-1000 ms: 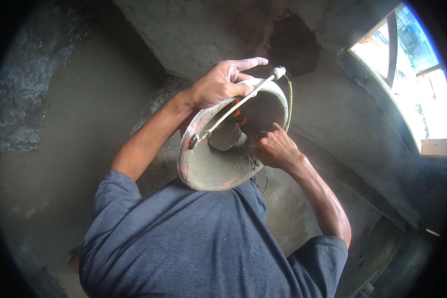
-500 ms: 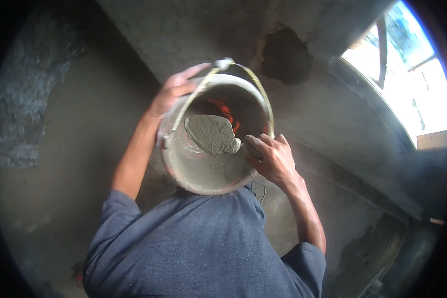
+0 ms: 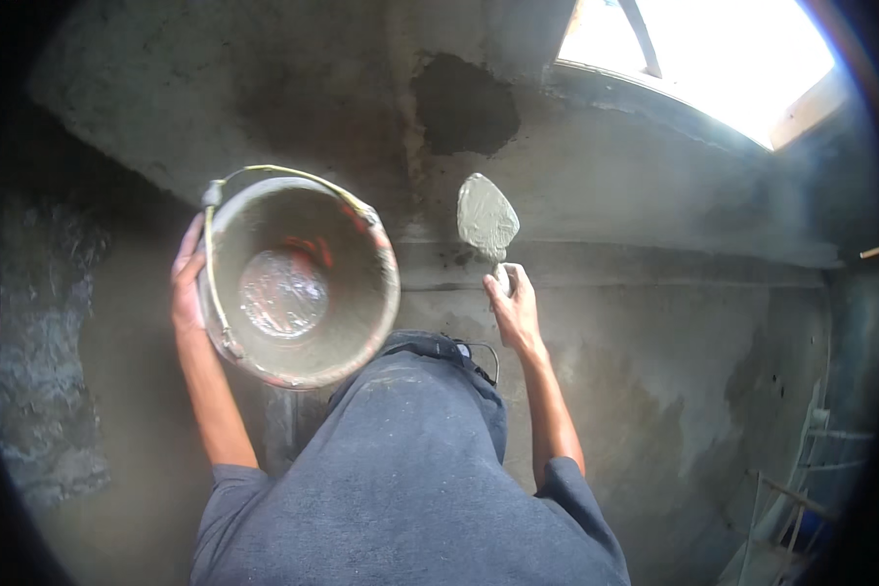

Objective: The person patches and smooths a concrete wall by applying plaster from a bucket with a trowel.

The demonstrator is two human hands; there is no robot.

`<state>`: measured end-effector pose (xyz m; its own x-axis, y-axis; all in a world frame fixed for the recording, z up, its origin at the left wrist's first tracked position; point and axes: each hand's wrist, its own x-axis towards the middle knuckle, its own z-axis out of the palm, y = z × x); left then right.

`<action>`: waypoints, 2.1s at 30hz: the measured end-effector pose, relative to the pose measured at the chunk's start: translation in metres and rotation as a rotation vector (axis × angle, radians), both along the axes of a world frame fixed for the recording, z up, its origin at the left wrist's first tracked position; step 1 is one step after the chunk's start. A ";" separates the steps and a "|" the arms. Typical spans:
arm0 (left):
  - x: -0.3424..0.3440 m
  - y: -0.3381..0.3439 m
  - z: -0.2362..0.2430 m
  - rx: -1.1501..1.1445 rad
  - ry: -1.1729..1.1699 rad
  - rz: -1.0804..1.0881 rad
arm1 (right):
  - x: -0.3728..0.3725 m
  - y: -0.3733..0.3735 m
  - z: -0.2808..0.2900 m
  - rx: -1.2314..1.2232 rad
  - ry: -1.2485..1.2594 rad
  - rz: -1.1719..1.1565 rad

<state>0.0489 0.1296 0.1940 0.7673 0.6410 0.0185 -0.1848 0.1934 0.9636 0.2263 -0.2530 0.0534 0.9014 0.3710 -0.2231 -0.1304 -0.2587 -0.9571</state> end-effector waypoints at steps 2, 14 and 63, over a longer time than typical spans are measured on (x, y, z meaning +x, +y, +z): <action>-0.012 -0.002 0.004 0.077 -0.007 0.016 | -0.008 -0.004 -0.043 0.219 0.090 -0.176; -0.024 -0.032 0.018 0.579 0.058 0.249 | -0.047 -0.065 -0.120 0.358 0.013 -0.561; -0.047 0.000 -0.015 0.365 0.194 0.470 | 0.010 0.131 -0.111 0.459 0.208 -0.637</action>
